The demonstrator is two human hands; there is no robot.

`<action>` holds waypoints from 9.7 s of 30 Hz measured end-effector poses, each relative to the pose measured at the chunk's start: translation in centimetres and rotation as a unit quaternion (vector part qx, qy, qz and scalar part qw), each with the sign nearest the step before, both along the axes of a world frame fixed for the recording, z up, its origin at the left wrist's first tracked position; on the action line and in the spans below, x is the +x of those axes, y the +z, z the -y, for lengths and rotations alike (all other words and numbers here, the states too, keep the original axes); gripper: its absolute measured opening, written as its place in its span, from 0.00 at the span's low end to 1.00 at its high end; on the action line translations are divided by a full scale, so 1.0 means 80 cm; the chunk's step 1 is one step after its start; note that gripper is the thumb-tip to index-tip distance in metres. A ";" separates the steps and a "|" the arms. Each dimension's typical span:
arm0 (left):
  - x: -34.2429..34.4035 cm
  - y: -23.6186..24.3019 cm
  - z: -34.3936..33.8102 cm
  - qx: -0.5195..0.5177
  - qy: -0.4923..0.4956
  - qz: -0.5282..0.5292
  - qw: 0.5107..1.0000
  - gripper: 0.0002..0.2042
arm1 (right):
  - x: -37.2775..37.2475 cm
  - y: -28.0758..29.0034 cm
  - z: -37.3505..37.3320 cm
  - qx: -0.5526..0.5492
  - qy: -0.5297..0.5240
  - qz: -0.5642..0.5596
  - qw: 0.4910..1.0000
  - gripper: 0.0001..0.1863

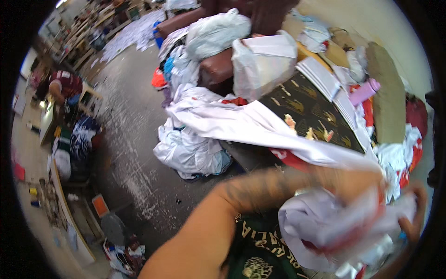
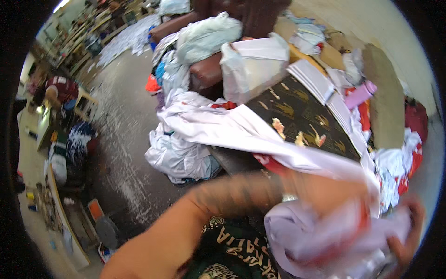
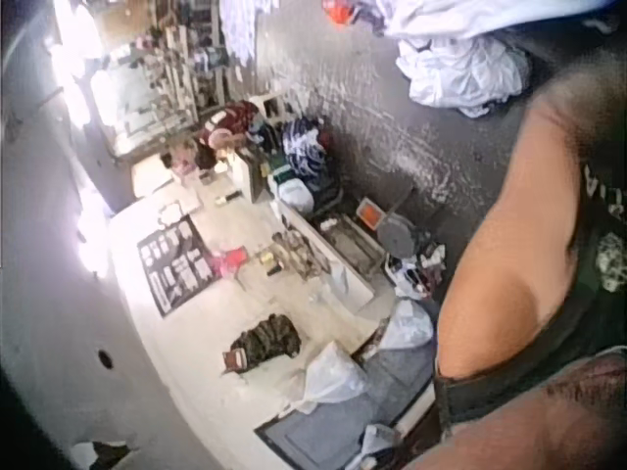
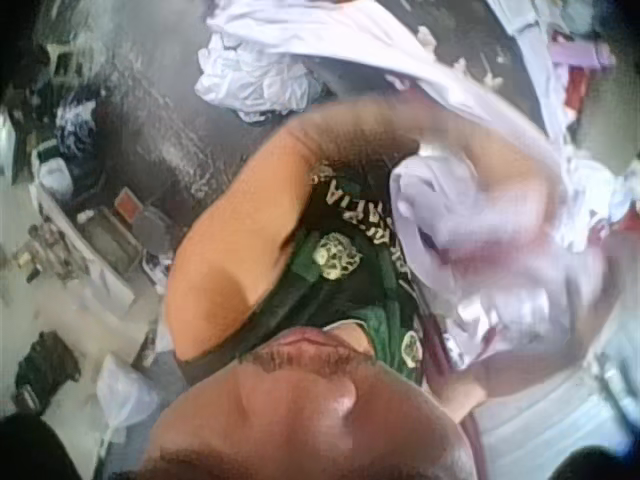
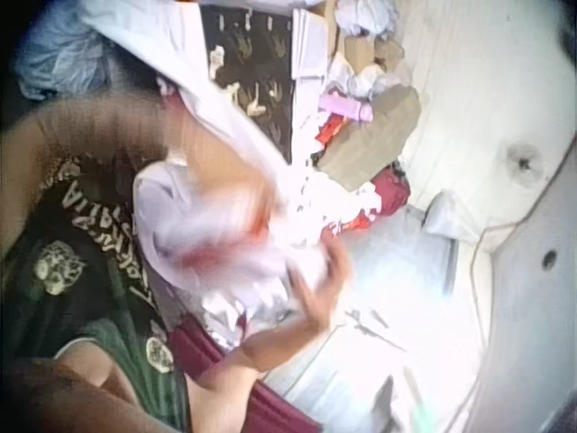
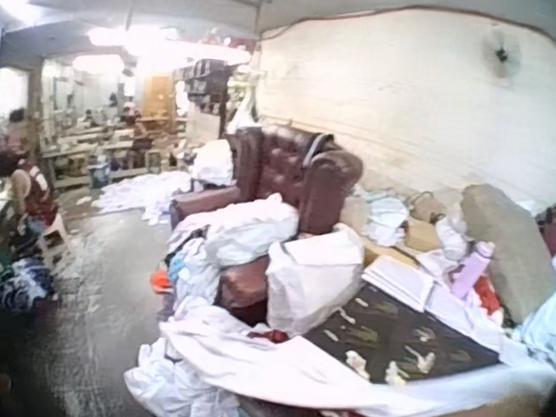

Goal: The person repeatedly picks up red and white soccer jerseys, lays them flat on a table, and uses scissors to cut along the side seams. After cutting, the person folds the jersey and sets it aside. The person also writes on a clipboard between cuts.

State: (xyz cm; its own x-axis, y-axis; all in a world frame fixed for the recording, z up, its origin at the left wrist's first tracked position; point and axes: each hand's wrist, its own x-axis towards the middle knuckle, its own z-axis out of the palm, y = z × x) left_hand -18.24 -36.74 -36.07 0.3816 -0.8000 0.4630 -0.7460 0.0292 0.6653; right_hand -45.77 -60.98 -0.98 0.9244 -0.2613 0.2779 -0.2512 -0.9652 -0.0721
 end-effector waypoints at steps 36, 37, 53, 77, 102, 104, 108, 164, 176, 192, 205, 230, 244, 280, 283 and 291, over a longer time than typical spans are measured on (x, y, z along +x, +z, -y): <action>0.184 -0.266 -0.175 0.509 0.473 0.117 0.709 0.49 | -0.049 -0.597 -0.183 0.182 -0.200 -0.248 0.930 0.49; 0.210 -0.280 -0.126 0.391 0.454 0.164 0.784 0.46 | -0.038 -0.601 -0.125 0.158 -0.220 -0.316 0.909 0.50; 0.277 -0.215 0.033 0.404 0.395 0.058 0.823 0.60 | -0.057 -0.626 -0.030 0.141 -0.257 -0.305 0.906 0.50; 0.321 -0.221 0.129 0.254 0.293 0.171 0.906 0.43 | -0.020 -0.565 0.116 0.105 -0.272 -0.096 0.952 0.49; -0.381 -0.153 0.132 0.228 -0.169 0.082 0.955 0.39 | -0.561 -0.548 0.147 0.251 -0.669 0.001 0.700 0.23; -0.420 -0.131 0.174 0.230 -0.225 0.090 0.943 0.37 | -0.566 -0.552 0.143 0.340 -0.630 -0.025 0.698 0.19; -0.478 -0.106 0.241 0.190 -0.311 0.116 0.924 0.37 | -0.546 -0.553 0.135 0.378 -0.560 0.160 0.720 0.08; 0.315 -0.240 -0.060 0.363 0.293 0.235 0.853 0.45 | -0.074 -0.619 -0.152 0.198 -0.370 -0.196 0.886 0.49; 0.417 -0.224 0.325 0.320 0.159 0.186 0.915 0.45 | 0.004 -0.547 0.228 0.146 -0.338 -0.092 0.925 0.43; -0.261 -0.154 -0.058 0.264 -0.081 0.051 0.960 0.20 | -0.376 -0.589 -0.050 0.254 -0.537 -0.061 0.802 0.22; -0.307 -0.146 -0.084 0.151 0.111 -0.178 0.966 0.05 | -0.401 -0.506 -0.142 0.613 -0.153 -0.434 0.642 0.38; -0.256 -0.154 -0.076 0.263 -0.117 -0.220 0.932 0.09 | -0.070 -0.531 -0.134 0.633 -0.156 -0.366 0.664 0.37; -0.172 -0.175 -0.055 0.293 -0.325 -0.380 0.815 0.16 | 0.125 -0.541 -0.107 0.611 -0.181 -0.393 0.663 0.40; 0.176 -0.180 -0.035 0.344 0.312 0.055 0.884 0.34 | 0.577 -0.549 -0.060 0.628 -0.087 -0.275 0.723 0.35; 0.013 -0.191 -0.089 0.316 0.157 -0.010 0.936 0.18 | 0.513 -0.520 -0.062 0.621 -0.020 -0.219 0.752 0.34; 0.111 -0.139 0.029 0.123 0.301 -0.075 0.943 0.30 | 0.002 -0.507 -0.031 0.435 -0.381 -0.018 0.816 0.30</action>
